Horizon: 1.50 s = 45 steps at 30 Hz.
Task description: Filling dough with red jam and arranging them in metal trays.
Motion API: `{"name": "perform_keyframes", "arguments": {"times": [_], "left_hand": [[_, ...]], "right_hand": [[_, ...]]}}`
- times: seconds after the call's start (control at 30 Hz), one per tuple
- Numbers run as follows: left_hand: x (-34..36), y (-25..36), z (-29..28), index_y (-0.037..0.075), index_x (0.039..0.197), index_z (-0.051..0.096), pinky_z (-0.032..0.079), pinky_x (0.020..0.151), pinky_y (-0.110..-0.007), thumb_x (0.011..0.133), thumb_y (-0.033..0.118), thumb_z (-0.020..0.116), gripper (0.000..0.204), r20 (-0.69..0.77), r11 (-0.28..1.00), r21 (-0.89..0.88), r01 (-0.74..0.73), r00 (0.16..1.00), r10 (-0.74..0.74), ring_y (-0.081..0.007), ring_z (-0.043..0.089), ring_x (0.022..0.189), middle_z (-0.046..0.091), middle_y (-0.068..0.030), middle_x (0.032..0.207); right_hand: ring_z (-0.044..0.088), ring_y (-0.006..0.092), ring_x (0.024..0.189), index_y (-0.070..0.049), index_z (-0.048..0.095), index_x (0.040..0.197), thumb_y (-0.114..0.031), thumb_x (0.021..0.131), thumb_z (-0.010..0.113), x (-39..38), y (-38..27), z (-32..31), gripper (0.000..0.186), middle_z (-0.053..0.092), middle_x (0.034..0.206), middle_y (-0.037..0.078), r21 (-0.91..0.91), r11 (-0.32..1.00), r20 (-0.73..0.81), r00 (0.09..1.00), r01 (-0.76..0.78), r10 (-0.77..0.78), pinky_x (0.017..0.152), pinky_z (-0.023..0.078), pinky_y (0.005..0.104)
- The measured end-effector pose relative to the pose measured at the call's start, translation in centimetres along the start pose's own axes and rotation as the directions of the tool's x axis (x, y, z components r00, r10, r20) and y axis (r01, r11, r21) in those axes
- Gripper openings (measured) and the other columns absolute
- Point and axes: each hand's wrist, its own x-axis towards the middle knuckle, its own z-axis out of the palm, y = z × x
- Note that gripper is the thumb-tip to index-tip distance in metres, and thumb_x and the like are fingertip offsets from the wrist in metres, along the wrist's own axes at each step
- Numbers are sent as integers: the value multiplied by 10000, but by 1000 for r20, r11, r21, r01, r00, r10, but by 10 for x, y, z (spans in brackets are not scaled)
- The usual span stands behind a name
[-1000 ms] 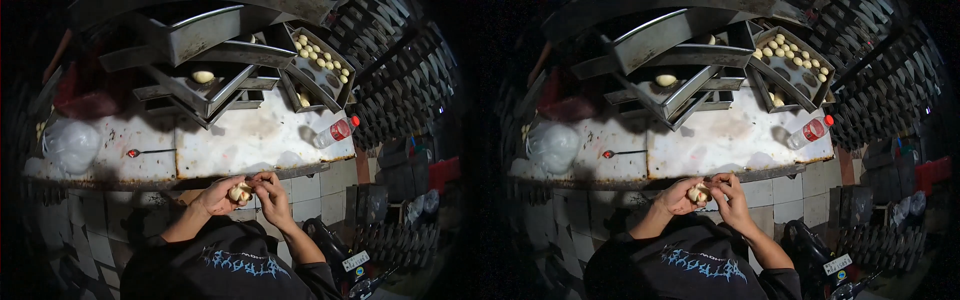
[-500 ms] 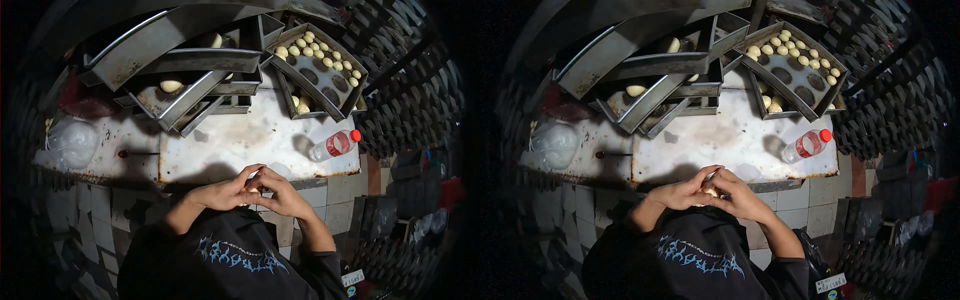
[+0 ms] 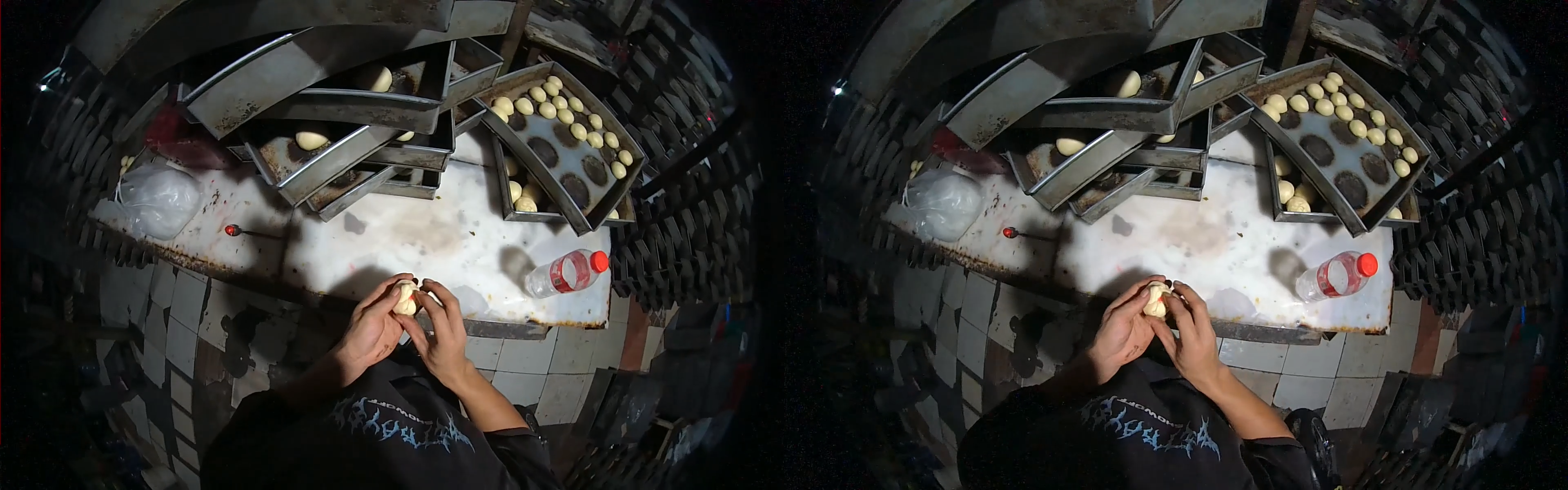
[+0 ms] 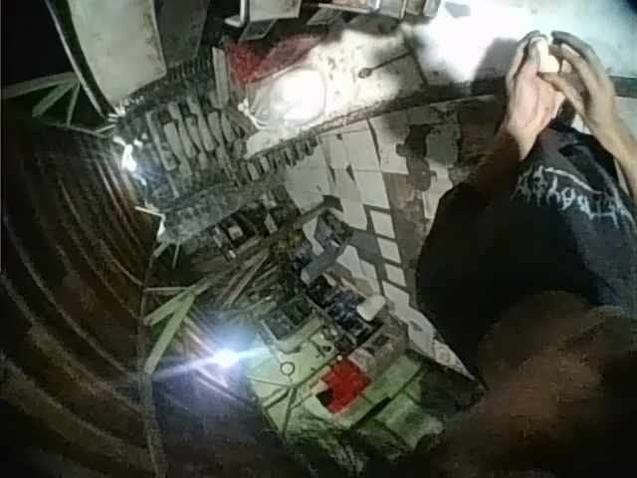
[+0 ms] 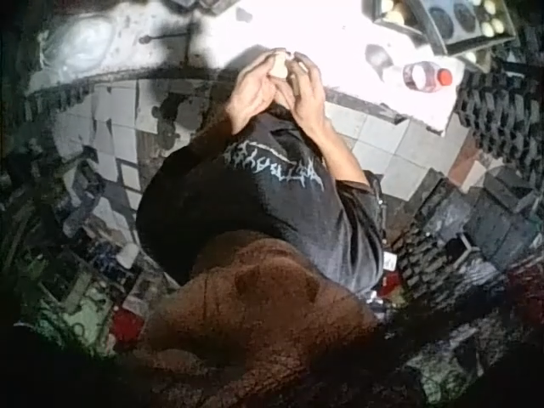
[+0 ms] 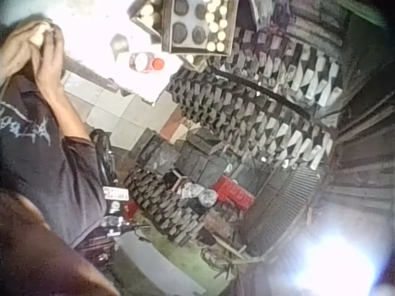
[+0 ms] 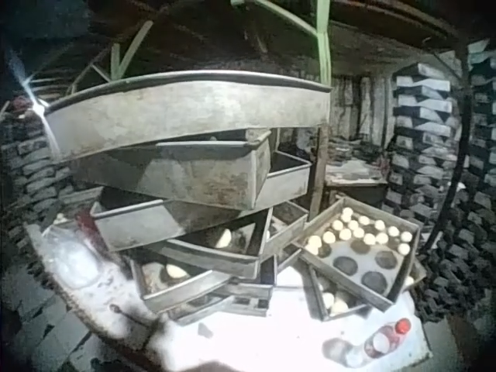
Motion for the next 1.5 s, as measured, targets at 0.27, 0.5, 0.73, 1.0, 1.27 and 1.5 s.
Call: {"name": "perform_keyframes", "arguments": {"times": [0.27,0.5,0.73,1.0,1.27,1.5], "left_hand": [[2,33,-23,-44,1127,456,373,935,-348,798,117,385,373,163,998,43,50,985,-56,-254,494,1061,528,-170,1081],[-2,31,-64,-83,1152,419,415,906,-406,793,181,365,449,588,860,411,303,632,-504,-303,520,1028,523,-210,1098],[-68,-28,-46,60,1311,345,424,901,-401,793,240,525,577,529,422,754,503,-84,-844,-326,472,1110,402,-245,1292],[-147,-45,-47,-66,1205,422,415,908,-326,899,94,492,353,343,302,924,237,-161,-925,-226,499,1068,495,-177,1185],[-171,-90,-59,-61,1244,392,413,853,-290,865,111,544,442,450,469,881,-53,-209,-868,-230,503,1023,473,-191,1182],[-200,-92,-56,91,1260,448,453,657,-255,800,349,641,561,17,-6,998,68,-334,-942,-188,575,771,530,-172,1025]], "right_hand": [[524,251,802,-21,596,896,16,649,718,-9,-37,49,278,505,885,129,-381,924,-252,960,15,-120,659,460,309],[506,285,879,-47,538,1041,-133,804,611,-64,-104,53,262,478,956,141,-184,856,-526,784,-483,329,767,429,349],[467,271,911,-10,533,929,-211,824,595,-181,-181,91,235,442,944,131,23,714,-774,440,-699,456,777,388,338],[466,298,898,-7,566,876,-249,812,589,-248,-206,119,251,493,929,119,-86,544,-969,198,-835,149,782,390,375],[423,265,815,-12,523,855,-291,806,595,-318,-230,81,292,455,847,99,-217,619,-870,436,-755,228,740,365,346],[422,270,811,-36,480,761,-317,790,607,-350,-244,71,310,439,804,101,-248,812,-658,708,-528,259,725,345,361]]}}
